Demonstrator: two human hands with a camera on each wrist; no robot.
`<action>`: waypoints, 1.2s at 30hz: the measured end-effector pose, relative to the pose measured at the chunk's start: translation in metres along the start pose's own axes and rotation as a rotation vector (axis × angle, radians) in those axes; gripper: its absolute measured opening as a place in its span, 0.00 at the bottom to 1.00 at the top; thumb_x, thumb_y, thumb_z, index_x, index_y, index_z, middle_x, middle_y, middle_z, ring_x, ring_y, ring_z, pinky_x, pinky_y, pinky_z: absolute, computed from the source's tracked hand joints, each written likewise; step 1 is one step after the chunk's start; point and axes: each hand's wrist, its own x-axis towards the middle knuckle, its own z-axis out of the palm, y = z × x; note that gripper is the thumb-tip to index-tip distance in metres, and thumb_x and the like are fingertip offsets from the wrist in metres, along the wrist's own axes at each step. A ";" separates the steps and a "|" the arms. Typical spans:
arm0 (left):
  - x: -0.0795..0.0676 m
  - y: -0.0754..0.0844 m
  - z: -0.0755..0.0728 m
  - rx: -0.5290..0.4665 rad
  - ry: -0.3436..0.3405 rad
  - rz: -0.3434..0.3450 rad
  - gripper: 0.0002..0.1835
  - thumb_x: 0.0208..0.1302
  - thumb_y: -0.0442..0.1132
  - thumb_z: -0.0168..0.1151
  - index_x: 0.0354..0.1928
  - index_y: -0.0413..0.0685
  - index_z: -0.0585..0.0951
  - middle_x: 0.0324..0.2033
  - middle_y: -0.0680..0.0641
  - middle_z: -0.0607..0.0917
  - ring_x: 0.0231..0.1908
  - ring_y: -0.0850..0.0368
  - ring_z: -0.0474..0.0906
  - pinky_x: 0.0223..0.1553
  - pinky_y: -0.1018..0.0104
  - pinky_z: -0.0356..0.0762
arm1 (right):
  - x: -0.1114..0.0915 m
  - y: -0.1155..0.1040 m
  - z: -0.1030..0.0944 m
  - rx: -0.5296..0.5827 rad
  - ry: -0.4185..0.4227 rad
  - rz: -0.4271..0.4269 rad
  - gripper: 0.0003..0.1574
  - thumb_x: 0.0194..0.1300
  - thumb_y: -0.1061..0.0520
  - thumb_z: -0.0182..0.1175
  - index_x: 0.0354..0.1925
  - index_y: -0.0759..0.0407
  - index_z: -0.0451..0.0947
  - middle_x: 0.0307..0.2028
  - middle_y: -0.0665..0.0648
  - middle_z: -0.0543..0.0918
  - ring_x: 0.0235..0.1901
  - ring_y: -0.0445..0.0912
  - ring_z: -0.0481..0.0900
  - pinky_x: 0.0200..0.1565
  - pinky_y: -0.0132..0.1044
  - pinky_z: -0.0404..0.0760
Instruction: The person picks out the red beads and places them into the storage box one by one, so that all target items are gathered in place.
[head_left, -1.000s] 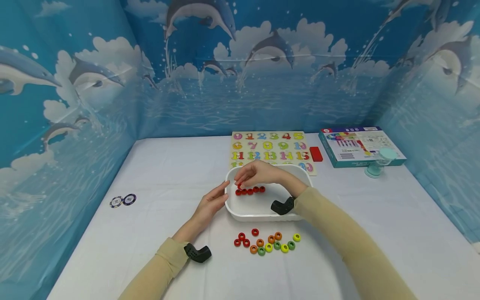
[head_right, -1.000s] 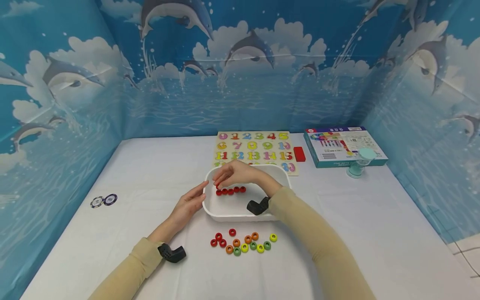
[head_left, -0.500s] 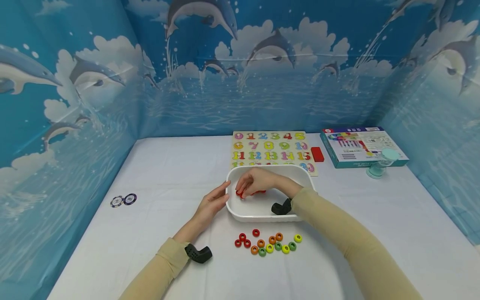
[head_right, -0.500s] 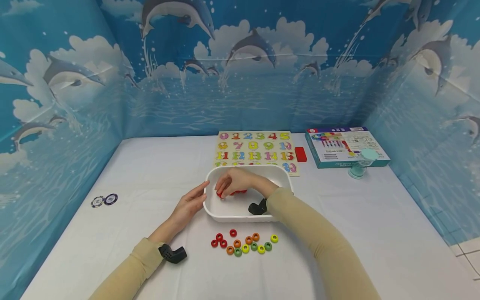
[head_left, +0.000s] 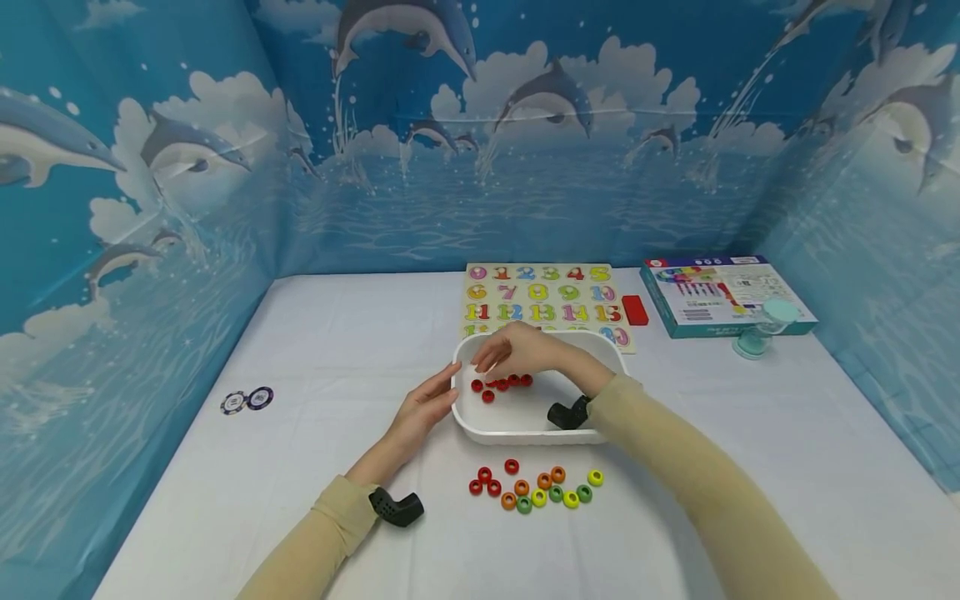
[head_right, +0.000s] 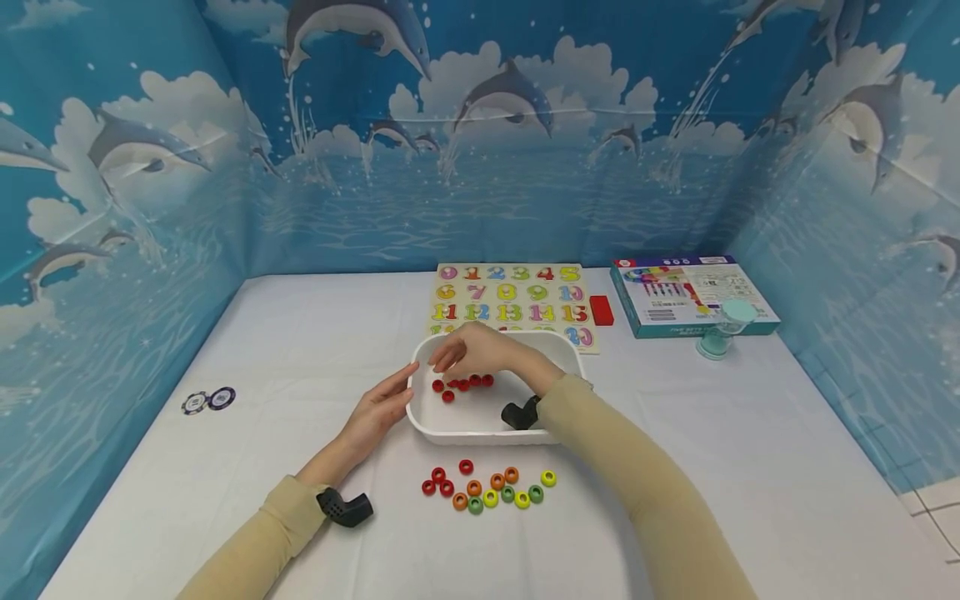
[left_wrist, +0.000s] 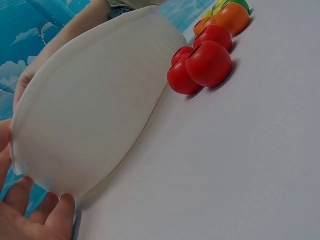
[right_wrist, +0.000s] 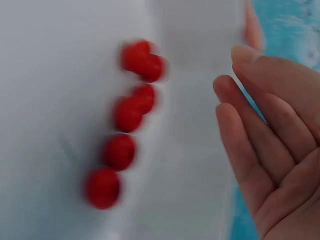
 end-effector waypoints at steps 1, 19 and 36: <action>0.000 0.000 0.000 0.001 -0.001 -0.001 0.26 0.64 0.37 0.51 0.64 0.47 0.63 0.66 0.49 0.53 0.64 0.53 0.50 0.59 0.62 0.59 | -0.005 -0.006 -0.005 0.012 0.020 -0.013 0.19 0.52 0.58 0.65 0.45 0.60 0.78 0.37 0.52 0.83 0.37 0.41 0.80 0.40 0.34 0.79; 0.000 0.000 0.001 0.016 0.003 -0.015 0.25 0.65 0.37 0.51 0.64 0.48 0.63 0.66 0.51 0.53 0.64 0.56 0.50 0.58 0.66 0.61 | -0.113 -0.042 0.069 0.163 0.118 -0.219 0.13 0.58 0.61 0.59 0.44 0.59 0.78 0.40 0.55 0.82 0.39 0.45 0.79 0.43 0.38 0.78; 0.000 -0.001 0.002 0.004 0.019 -0.017 0.25 0.64 0.37 0.52 0.63 0.48 0.64 0.66 0.51 0.53 0.64 0.56 0.50 0.58 0.67 0.61 | -0.113 0.004 0.120 0.038 0.299 -0.144 0.14 0.60 0.59 0.58 0.46 0.54 0.78 0.44 0.47 0.80 0.45 0.39 0.76 0.46 0.33 0.76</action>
